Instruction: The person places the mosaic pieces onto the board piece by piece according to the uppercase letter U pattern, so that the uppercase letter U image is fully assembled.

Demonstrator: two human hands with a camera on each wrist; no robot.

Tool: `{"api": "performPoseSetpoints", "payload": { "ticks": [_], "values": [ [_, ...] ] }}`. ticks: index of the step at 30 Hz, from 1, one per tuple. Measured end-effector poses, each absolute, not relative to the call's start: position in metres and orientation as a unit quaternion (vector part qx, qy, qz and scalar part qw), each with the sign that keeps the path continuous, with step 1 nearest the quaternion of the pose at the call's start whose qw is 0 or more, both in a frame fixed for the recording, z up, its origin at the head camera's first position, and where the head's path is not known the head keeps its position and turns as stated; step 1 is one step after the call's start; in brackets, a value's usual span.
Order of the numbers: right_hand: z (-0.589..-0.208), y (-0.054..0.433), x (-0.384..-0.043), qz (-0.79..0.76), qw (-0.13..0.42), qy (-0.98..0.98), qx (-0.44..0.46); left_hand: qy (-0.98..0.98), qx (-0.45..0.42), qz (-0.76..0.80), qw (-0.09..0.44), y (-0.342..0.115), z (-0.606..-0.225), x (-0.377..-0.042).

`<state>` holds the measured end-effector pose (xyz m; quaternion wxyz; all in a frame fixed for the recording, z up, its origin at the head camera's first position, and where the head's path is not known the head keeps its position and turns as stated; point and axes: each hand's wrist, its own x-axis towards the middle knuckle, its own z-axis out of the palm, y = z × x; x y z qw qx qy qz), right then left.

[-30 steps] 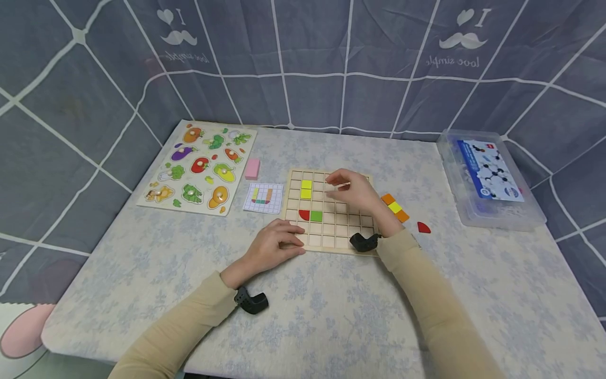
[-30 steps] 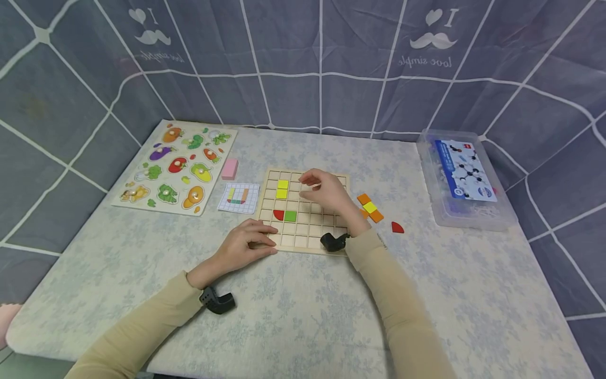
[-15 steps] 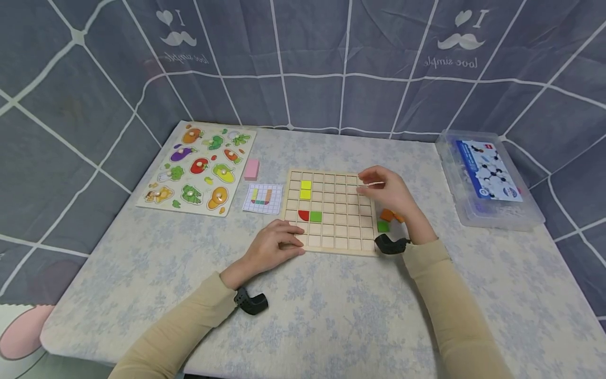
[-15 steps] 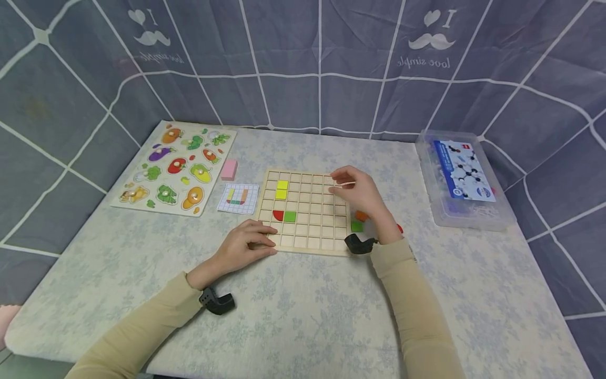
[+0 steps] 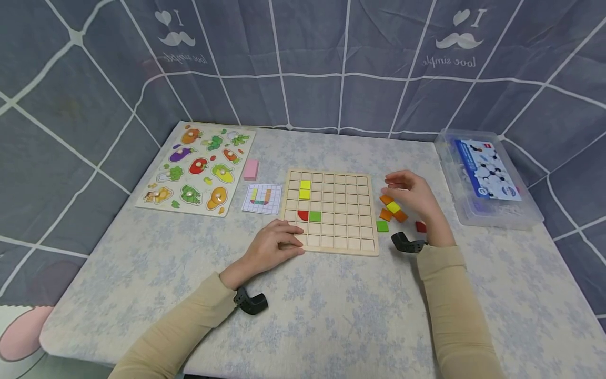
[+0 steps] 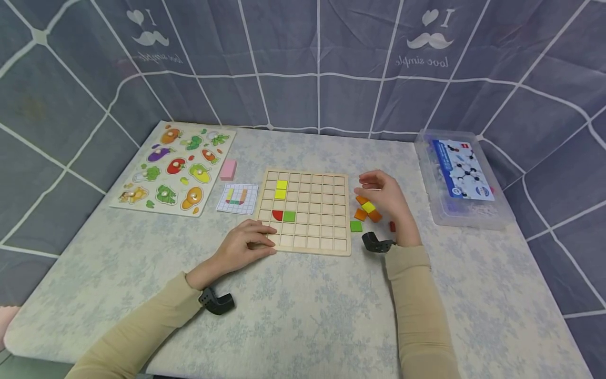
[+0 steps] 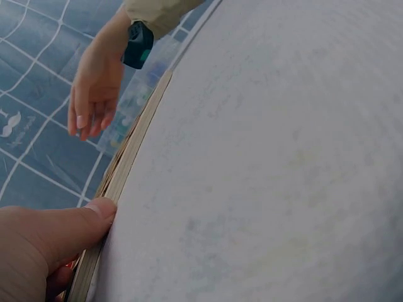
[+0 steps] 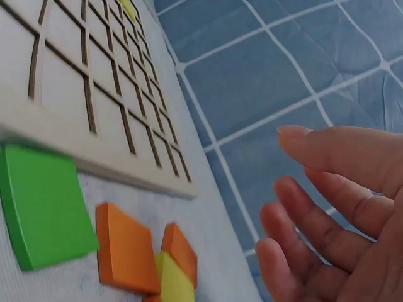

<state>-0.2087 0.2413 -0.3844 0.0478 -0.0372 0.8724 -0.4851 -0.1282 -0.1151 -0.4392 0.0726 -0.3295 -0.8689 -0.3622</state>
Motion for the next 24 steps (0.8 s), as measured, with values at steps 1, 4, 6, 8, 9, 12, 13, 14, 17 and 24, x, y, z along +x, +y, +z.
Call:
{"api": "performPoseSetpoints", "payload": {
  "ticks": [1, 4, 6, 8, 9, 12, 13, 14, 17, 24],
  "values": [
    [-0.384, 0.243, -0.208, -0.487, 0.054, 0.871, -0.036, -0.868, -0.33, -0.362, 0.074, -0.115, -0.439, -0.128],
    [-0.388, 0.25, -0.21, -0.49, 0.067, 0.869, -0.023, -0.868, -0.331, -0.362, 0.075, -0.115, -0.439, -0.128],
    [-0.391, 0.254, -0.211, -0.487, 0.073, 0.87, -0.018, -0.868, -0.331, -0.362, 0.074, -0.115, -0.439, -0.128],
    [-0.394, 0.258, -0.211, -0.484, 0.08, 0.871, -0.016, -0.869, -0.33, -0.361, 0.073, -0.115, -0.438, -0.128],
    [-0.395, 0.259, -0.212, -0.482, 0.084, 0.872, -0.018, -0.869, -0.33, -0.361, 0.072, -0.115, -0.438, -0.128],
    [-0.397, 0.264, -0.212, -0.479, 0.099, 0.872, -0.02, -0.869, -0.33, -0.361, 0.073, -0.115, -0.438, -0.128],
    [-0.398, 0.265, -0.212, -0.479, 0.104, 0.872, -0.021, -0.869, -0.331, -0.361, 0.074, -0.115, -0.439, -0.128],
    [-0.399, 0.266, -0.212, -0.477, 0.109, 0.872, -0.02, -0.868, -0.332, -0.361, 0.076, -0.115, -0.439, -0.128],
    [-0.401, 0.269, -0.213, -0.47, 0.118, 0.874, -0.018, -0.868, -0.334, -0.36, 0.081, -0.115, -0.439, -0.128],
    [-0.405, 0.272, -0.213, -0.458, 0.133, 0.879, -0.019, -0.868, -0.333, -0.361, 0.079, -0.116, -0.438, -0.128]
  ]
}}
